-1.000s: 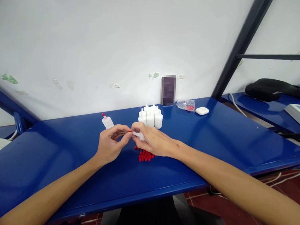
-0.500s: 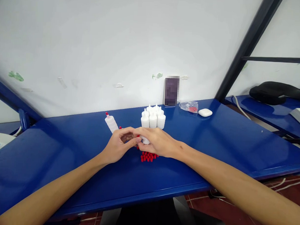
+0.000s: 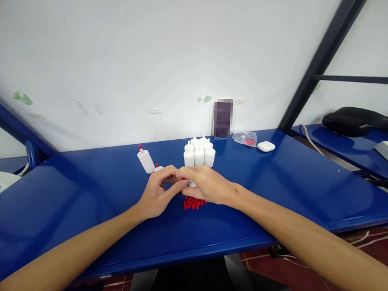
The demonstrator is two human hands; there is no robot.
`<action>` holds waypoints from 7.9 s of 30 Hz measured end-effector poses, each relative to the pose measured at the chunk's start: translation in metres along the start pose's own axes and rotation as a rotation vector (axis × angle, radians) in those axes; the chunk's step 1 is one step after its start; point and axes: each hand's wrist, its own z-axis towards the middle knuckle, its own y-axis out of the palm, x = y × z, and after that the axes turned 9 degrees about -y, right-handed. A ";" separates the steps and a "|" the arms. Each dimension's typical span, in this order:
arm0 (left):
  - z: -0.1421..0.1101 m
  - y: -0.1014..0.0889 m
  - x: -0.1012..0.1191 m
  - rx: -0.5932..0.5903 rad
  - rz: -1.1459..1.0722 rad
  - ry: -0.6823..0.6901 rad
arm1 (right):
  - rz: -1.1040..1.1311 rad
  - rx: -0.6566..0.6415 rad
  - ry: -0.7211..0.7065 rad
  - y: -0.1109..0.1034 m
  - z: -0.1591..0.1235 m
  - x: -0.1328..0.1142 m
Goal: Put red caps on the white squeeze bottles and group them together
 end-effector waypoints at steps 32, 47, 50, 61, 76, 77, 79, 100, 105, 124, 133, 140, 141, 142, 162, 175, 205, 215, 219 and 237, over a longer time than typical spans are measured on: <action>0.012 -0.019 -0.001 0.180 0.164 0.134 | -0.048 0.098 0.131 0.010 -0.002 0.005; 0.023 -0.088 -0.009 0.031 1.270 -0.076 | -0.106 0.139 0.241 -0.005 -0.002 0.006; 0.022 -0.087 -0.011 0.053 1.264 -0.056 | -0.065 0.137 0.268 -0.005 -0.002 0.007; 0.002 -0.010 0.013 0.187 0.881 0.683 | 1.109 0.420 0.515 0.003 0.010 -0.005; 0.011 -0.017 0.009 0.418 0.747 0.867 | 1.263 0.459 0.506 0.009 0.025 -0.025; 0.011 -0.018 0.010 0.437 0.750 0.886 | 1.248 0.443 0.491 0.009 0.025 -0.025; 0.011 -0.019 0.011 0.466 0.771 0.923 | 1.241 0.407 0.462 0.009 0.023 -0.025; 0.011 -0.022 0.003 -0.080 1.075 0.449 | 0.738 0.590 0.496 0.000 0.009 0.001; 0.012 -0.025 0.001 -0.390 1.173 0.184 | 0.852 0.286 0.562 -0.011 0.009 0.004; 0.019 -0.028 -0.005 -0.521 1.122 0.281 | 0.512 0.184 0.469 -0.013 -0.002 0.017; 0.017 -0.031 -0.009 -0.534 1.017 0.260 | 0.506 0.126 0.459 -0.016 0.001 0.009; 0.016 -0.032 -0.003 -0.191 0.377 0.027 | 0.175 0.145 0.333 -0.009 0.000 0.003; 0.015 -0.030 -0.002 -0.165 0.285 -0.016 | 0.153 0.141 0.296 -0.008 -0.001 0.002; 0.013 -0.028 -0.002 -0.155 0.200 -0.056 | 0.158 0.131 0.270 -0.006 -0.001 0.000; 0.006 -0.012 -0.010 -0.319 -0.211 -0.156 | 0.131 0.183 0.191 0.005 0.002 -0.008; 0.007 -0.012 -0.006 -0.272 -0.141 -0.180 | 0.313 0.143 0.316 0.004 0.006 -0.009; 0.028 -0.085 0.017 0.142 0.833 -0.406 | 0.177 0.153 0.260 -0.001 -0.003 -0.005; 0.024 -0.077 0.018 0.150 0.841 -0.266 | 0.123 0.239 0.294 -0.006 0.003 -0.008; 0.023 -0.075 0.011 0.150 0.843 -0.242 | 0.132 0.197 0.270 -0.008 0.007 -0.009; 0.019 -0.068 0.021 0.200 0.362 -0.293 | 0.016 0.115 0.197 -0.005 0.002 -0.002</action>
